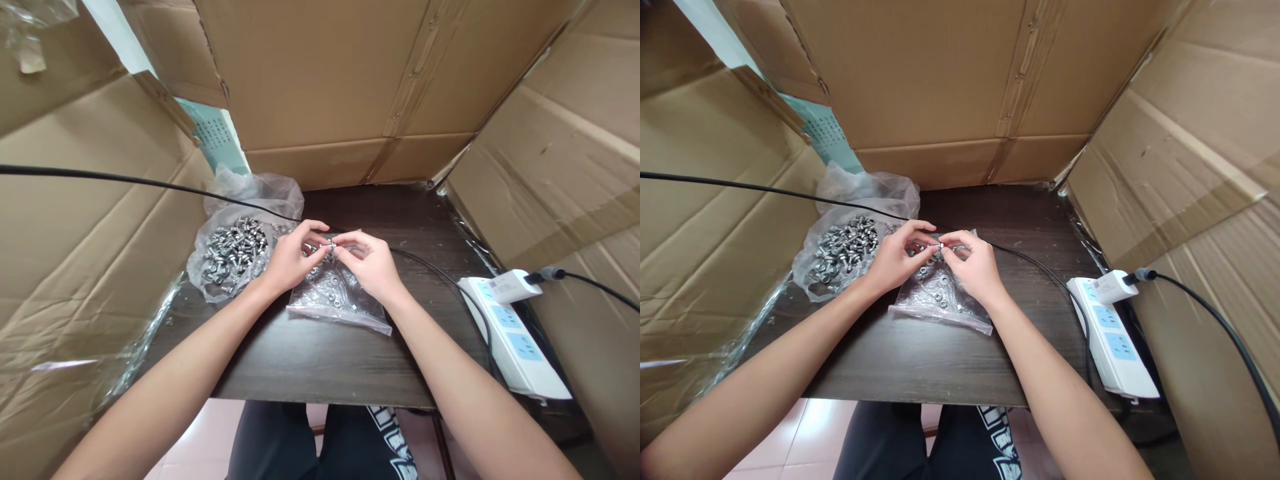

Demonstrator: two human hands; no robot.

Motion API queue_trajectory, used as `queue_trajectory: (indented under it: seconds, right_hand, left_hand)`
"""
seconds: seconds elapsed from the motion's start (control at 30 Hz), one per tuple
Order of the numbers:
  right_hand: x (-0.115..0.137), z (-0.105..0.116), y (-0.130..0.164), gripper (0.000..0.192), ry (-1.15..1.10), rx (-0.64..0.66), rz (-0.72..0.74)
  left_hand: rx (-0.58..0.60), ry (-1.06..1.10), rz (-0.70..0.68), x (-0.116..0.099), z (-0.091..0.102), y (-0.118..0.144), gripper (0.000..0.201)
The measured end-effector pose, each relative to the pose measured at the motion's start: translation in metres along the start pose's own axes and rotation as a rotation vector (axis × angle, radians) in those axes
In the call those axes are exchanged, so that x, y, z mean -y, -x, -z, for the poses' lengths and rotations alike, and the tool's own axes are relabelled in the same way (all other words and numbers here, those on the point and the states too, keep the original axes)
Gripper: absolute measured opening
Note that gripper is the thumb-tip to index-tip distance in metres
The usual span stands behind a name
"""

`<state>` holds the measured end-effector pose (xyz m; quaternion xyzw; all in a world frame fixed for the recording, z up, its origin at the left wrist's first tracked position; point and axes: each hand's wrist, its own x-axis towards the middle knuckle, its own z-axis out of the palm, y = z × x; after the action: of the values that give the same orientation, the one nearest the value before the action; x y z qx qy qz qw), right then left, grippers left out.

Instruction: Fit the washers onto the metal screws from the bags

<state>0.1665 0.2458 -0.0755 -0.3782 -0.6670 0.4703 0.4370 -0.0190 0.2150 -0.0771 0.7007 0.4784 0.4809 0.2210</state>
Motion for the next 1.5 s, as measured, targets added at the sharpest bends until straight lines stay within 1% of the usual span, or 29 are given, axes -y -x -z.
queue_trajectory:
  seconds: [0.1, 0.2, 0.33, 0.53, 0.63, 0.77, 0.93, 1.23, 1.4, 1.5]
  right_hand:
    - [0.001, -0.002, 0.002, 0.018, 0.02, -0.027, 0.064]
    - [-0.001, -0.002, 0.002, 0.02, 0.018, -0.026, 0.087]
    - [-0.004, -0.002, 0.002, 0.023, 0.073, -0.009, 0.073]
    - [-0.007, -0.005, 0.002, 0.026, 0.145, 0.018, 0.09]
    - [-0.006, -0.006, 0.002, 0.023, 0.135, -0.003, 0.081]
    - [-0.004, -0.007, 0.002, 0.021, 0.093, -0.04, 0.054]
    - [-0.006, -0.007, 0.001, 0.021, 0.061, 0.007, 0.009]
    - [-0.014, -0.008, -0.002, 0.018, 0.094, 0.007, -0.028]
    - [-0.015, -0.011, -0.004, 0.016, 0.126, 0.02, -0.009]
    - [-0.011, -0.009, -0.005, 0.026, 0.185, 0.05, -0.012]
  left_hand:
    - [0.013, 0.027, 0.027, 0.001, -0.001, 0.0, 0.031]
    - [0.02, 0.038, 0.026, 0.001, -0.002, 0.0, 0.031]
    - [0.021, 0.017, -0.012, -0.002, -0.002, 0.0, 0.03]
    - [0.059, -0.027, -0.087, -0.005, -0.002, 0.002, 0.029]
    - [0.062, -0.067, -0.1, -0.003, -0.002, 0.002, 0.027]
    - [0.028, -0.117, -0.077, -0.001, 0.0, 0.001, 0.025]
    - [0.027, -0.09, -0.051, 0.0, 0.002, 0.0, 0.027]
    - [0.06, -0.117, -0.08, 0.007, -0.001, 0.0, 0.031]
    - [0.048, -0.165, -0.087, 0.007, 0.0, 0.0, 0.029]
    - [0.026, -0.17, -0.099, 0.005, 0.0, 0.001, 0.026]
